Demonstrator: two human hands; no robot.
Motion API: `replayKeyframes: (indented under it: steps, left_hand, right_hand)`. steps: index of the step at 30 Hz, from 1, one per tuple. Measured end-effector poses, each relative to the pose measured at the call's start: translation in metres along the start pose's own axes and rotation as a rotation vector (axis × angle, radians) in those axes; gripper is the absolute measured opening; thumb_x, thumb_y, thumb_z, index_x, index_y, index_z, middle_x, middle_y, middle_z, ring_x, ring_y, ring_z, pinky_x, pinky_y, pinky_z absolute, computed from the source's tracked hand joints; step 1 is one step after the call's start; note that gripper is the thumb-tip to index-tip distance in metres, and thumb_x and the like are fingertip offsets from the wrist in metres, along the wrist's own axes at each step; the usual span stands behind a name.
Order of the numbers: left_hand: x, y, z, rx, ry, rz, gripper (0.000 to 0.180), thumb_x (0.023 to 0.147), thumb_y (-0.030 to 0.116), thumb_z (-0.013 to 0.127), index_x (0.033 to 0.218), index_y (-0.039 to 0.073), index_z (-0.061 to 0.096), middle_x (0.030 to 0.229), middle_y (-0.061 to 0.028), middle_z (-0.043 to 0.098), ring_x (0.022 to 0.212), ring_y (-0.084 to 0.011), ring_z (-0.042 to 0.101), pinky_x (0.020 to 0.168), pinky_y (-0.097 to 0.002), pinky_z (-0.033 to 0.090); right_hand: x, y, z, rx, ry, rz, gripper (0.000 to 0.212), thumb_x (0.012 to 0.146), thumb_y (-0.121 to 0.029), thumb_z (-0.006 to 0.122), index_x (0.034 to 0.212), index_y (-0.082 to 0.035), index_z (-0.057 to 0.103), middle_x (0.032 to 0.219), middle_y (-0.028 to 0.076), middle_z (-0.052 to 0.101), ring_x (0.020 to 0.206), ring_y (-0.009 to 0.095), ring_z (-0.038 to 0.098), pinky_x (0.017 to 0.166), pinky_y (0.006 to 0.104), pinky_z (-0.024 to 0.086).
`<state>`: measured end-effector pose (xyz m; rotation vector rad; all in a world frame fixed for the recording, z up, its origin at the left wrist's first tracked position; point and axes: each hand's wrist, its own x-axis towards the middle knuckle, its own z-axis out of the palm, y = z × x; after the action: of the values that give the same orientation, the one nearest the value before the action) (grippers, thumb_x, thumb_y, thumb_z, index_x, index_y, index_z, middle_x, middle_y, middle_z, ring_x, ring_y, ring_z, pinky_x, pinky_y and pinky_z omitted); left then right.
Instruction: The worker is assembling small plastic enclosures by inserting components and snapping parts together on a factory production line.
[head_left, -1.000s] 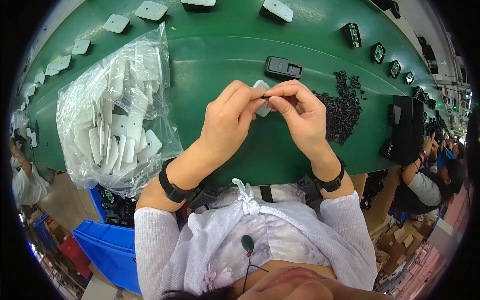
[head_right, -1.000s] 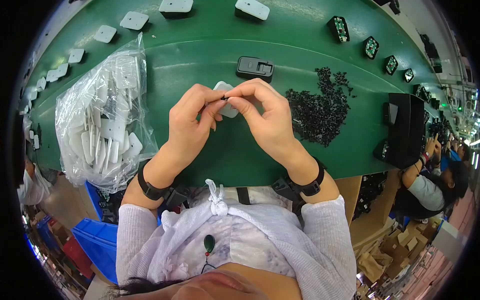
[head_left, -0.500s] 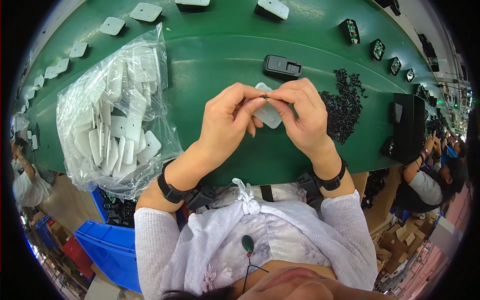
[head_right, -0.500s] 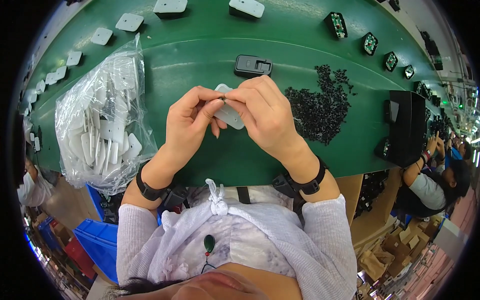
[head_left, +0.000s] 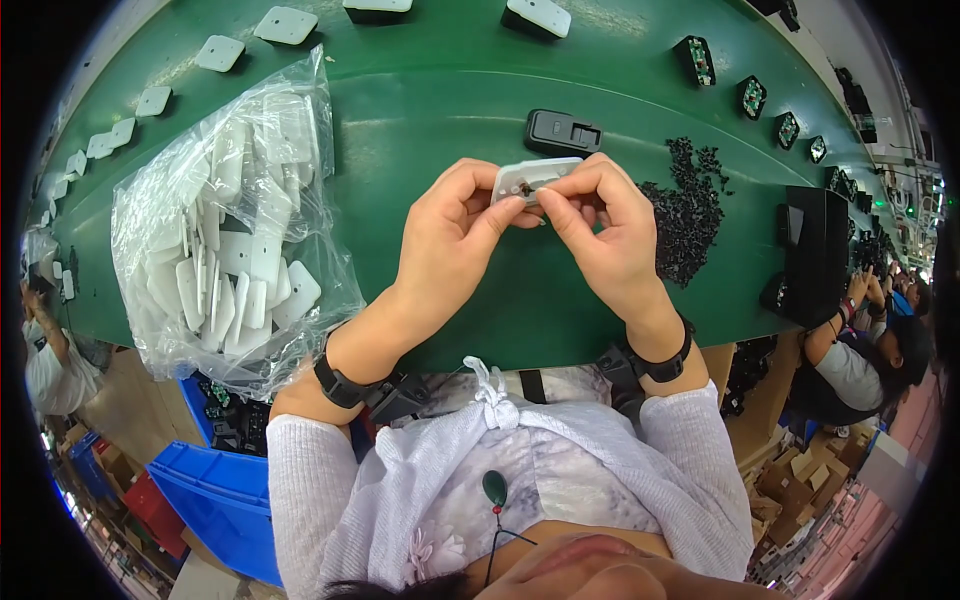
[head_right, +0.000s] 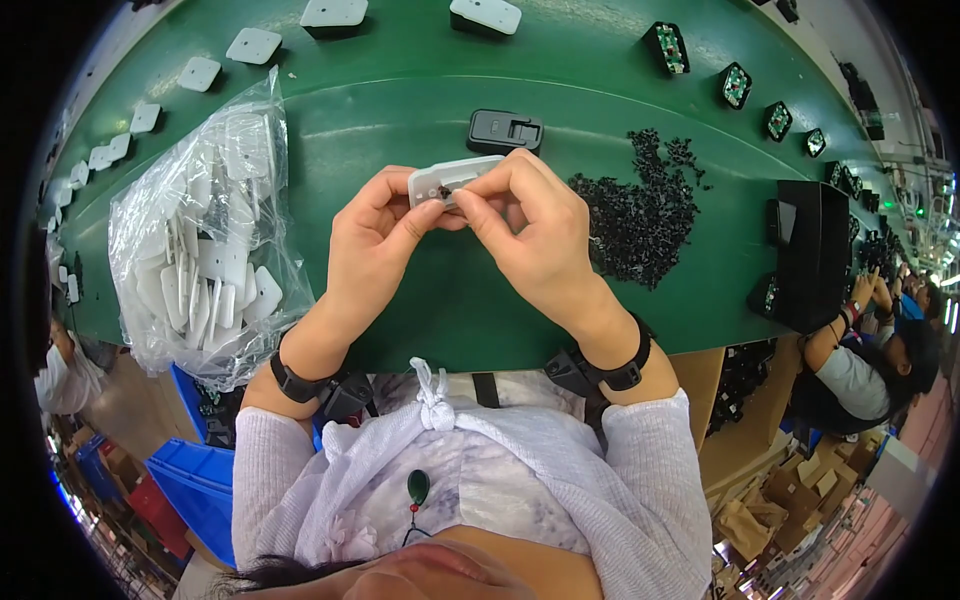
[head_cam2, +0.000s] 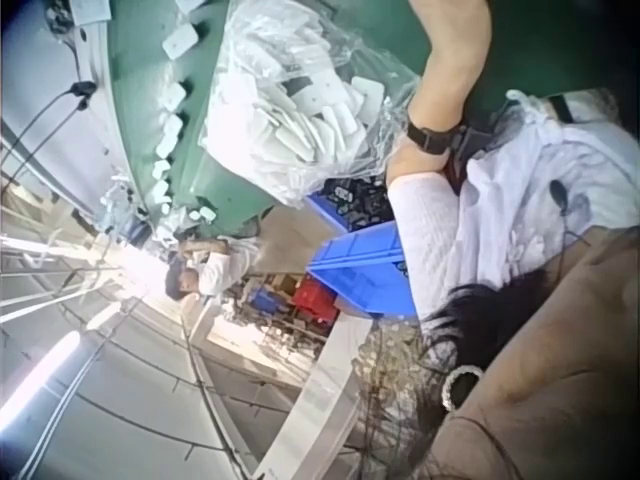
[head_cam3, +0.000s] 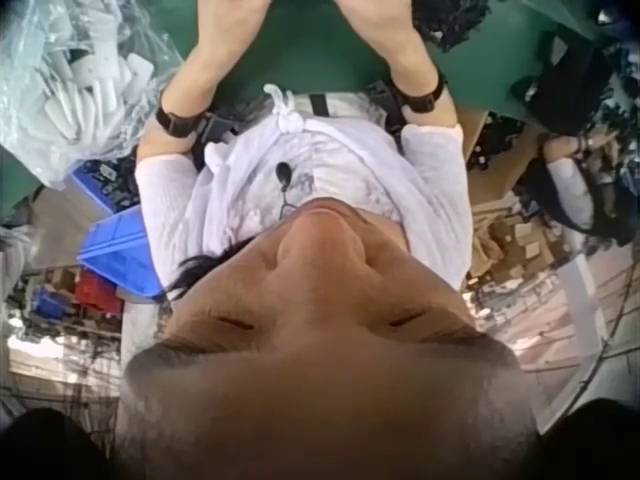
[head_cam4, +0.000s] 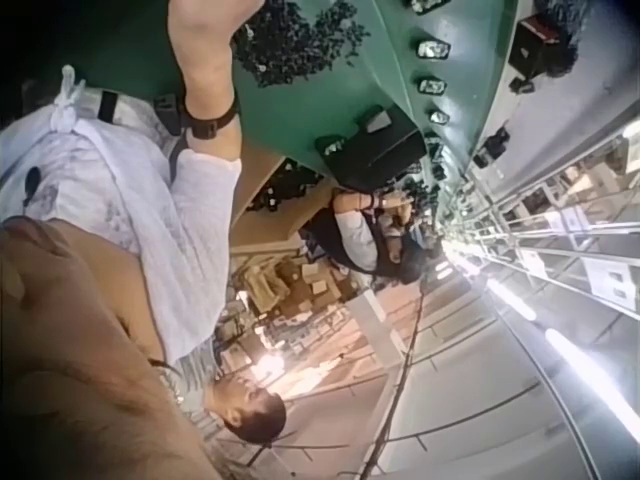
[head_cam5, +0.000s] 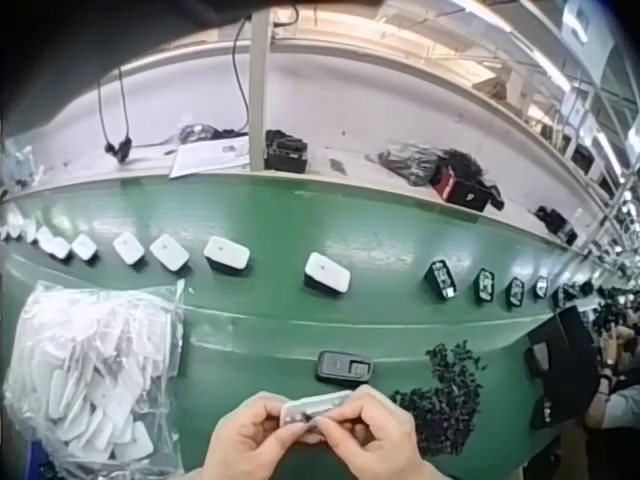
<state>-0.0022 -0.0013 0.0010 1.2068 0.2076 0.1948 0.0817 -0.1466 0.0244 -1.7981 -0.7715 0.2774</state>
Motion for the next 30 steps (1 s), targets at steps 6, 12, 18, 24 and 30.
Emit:
replayKeyframes:
  steps: [6, 12, 18, 24, 30]
  left_hand:
    - [0.001, -0.005, 0.0, 0.185, 0.042, 0.285, 0.005, 0.092, -0.001, 0.056, 0.094, -0.005, 0.057, 0.098, -0.0087, 0.056, 0.086, -0.0158, 0.064, 0.074, -0.0258, 0.055]
    - [-0.001, 0.003, 0.0, 0.111, 0.013, 0.226, 0.008, 0.092, 0.003, 0.058, 0.093, -0.004, 0.057, 0.095, -0.0074, 0.056, 0.078, -0.0141, 0.063, 0.066, -0.0246, 0.053]
    - [-0.004, 0.009, 0.001, 0.03, -0.025, 0.105, 0.009, 0.093, 0.006, 0.058, 0.092, -0.002, 0.057, 0.088, -0.0057, 0.059, 0.072, -0.0116, 0.062, 0.06, -0.0225, 0.05]
    - [-0.005, 0.01, 0.0, 0.095, -0.067, 0.058, 0.011, 0.093, 0.009, 0.059, 0.093, -0.002, 0.056, 0.086, -0.0062, 0.061, 0.069, -0.0099, 0.061, 0.059, -0.022, 0.049]
    - [0.0, 0.011, -0.005, 0.075, -0.105, -0.056, 0.014, 0.096, 0.007, 0.053, 0.103, -0.004, 0.057, 0.089, -0.0095, 0.064, 0.07, -0.0133, 0.063, 0.062, -0.0238, 0.051]
  right_hand:
    - [-0.006, 0.016, 0.023, 0.228, 0.094, 0.073, 0.01, 0.087, -0.003, 0.066, 0.085, -0.002, 0.057, 0.084, 0.003, 0.054, 0.066, 0.004, 0.047, 0.056, 0.0185, 0.038]
    - [-0.002, 0.014, 0.003, -0.334, 0.13, -0.417, 0.022, 0.082, -0.012, 0.074, 0.095, -0.004, 0.058, 0.091, 0.008, 0.054, 0.072, 0.012, 0.05, 0.059, 0.0232, 0.039]
    - [0.003, 0.003, -0.007, -0.253, 0.02, -0.29, 0.031, 0.081, -0.022, 0.075, 0.102, -0.006, 0.059, 0.097, 0.001, 0.057, 0.081, 0.012, 0.049, 0.066, 0.0229, 0.036]
    - [0.002, 0.009, -0.011, 0.474, -0.198, 0.204, 0.019, 0.084, -0.011, 0.072, 0.093, -0.005, 0.056, 0.089, 0.0, 0.055, 0.08, 0.006, 0.05, 0.072, 0.0221, 0.041]
    - [0.002, 0.014, -0.011, 0.304, -0.128, 0.179, 0.022, 0.085, -0.012, 0.071, 0.096, -0.003, 0.055, 0.094, 0.003, 0.06, 0.086, 0.008, 0.055, 0.075, 0.025, 0.046]
